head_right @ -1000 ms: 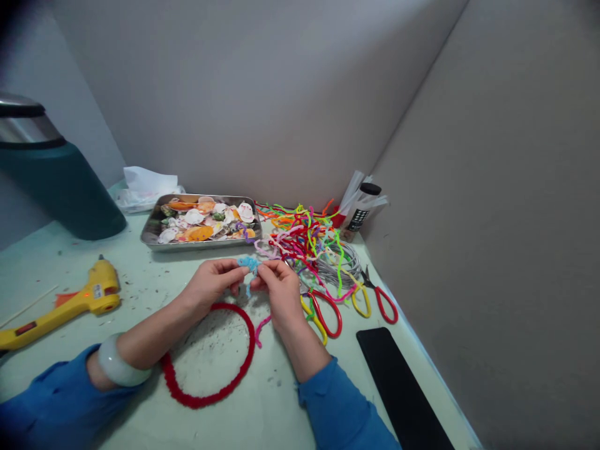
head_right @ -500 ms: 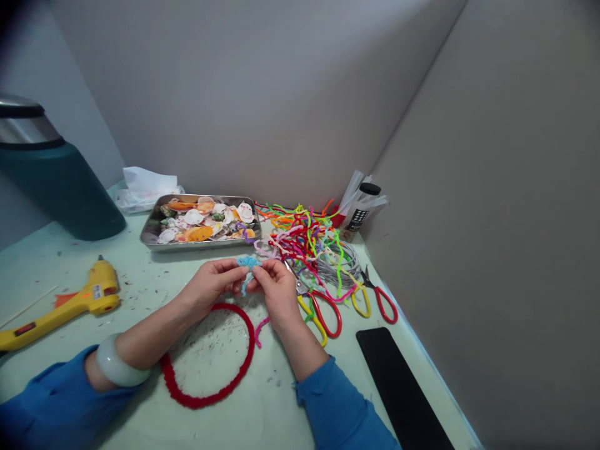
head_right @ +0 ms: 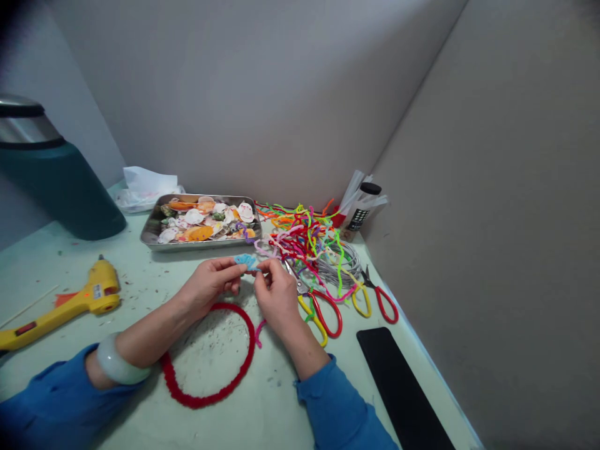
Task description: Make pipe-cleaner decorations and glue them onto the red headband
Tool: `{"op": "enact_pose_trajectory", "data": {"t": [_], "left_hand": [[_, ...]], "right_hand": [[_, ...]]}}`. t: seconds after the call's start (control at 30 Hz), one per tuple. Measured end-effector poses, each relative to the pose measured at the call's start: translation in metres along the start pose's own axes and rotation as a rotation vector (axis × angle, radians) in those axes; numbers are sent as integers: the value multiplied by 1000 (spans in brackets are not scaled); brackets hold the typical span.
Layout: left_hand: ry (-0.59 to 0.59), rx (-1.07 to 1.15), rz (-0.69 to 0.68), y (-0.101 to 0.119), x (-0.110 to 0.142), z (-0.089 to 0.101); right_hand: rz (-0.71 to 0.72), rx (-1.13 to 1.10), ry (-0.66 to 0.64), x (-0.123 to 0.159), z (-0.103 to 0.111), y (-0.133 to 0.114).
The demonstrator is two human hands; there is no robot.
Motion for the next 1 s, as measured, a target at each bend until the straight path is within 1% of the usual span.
{"op": "enact_pose_trajectory", "data": {"t": [0.1, 0.17, 0.3, 0.43, 0.63, 0.77, 0.9, 1.0], "left_hand": [[-7, 26, 10, -1, 0, 0], [-12, 32, 15, -1, 0, -1], [-20, -4, 8, 1, 0, -2], [-21, -40, 17, 1, 1, -3], [3, -65, 16, 4, 2, -3], [30, -130, 10, 8, 4, -4], [51, -174, 9, 9, 5, -4], [55, -198, 2, 8, 4, -4]], "right_hand": [[54, 87, 5, 0, 4, -7], [53, 65, -1, -1, 6, -9], [-40, -124, -21, -4, 5, -6], [-115, -304, -29, -5, 0, 0], [-206, -429, -100, -7, -3, 4], [-236, -419, -116, -7, -4, 5], [-206, -364, -93, -7, -4, 5], [-174, -269, -77, -7, -2, 4]]}}
Point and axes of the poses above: each hand's wrist, its own x-axis away from the middle knuckle, its own z-axis out of the back of the hand, y = z × x, the point moved 6 cm from there along -x, towards the middle knuckle, and after that the axes turned 11 degrees about x, right-handed, at the moved point
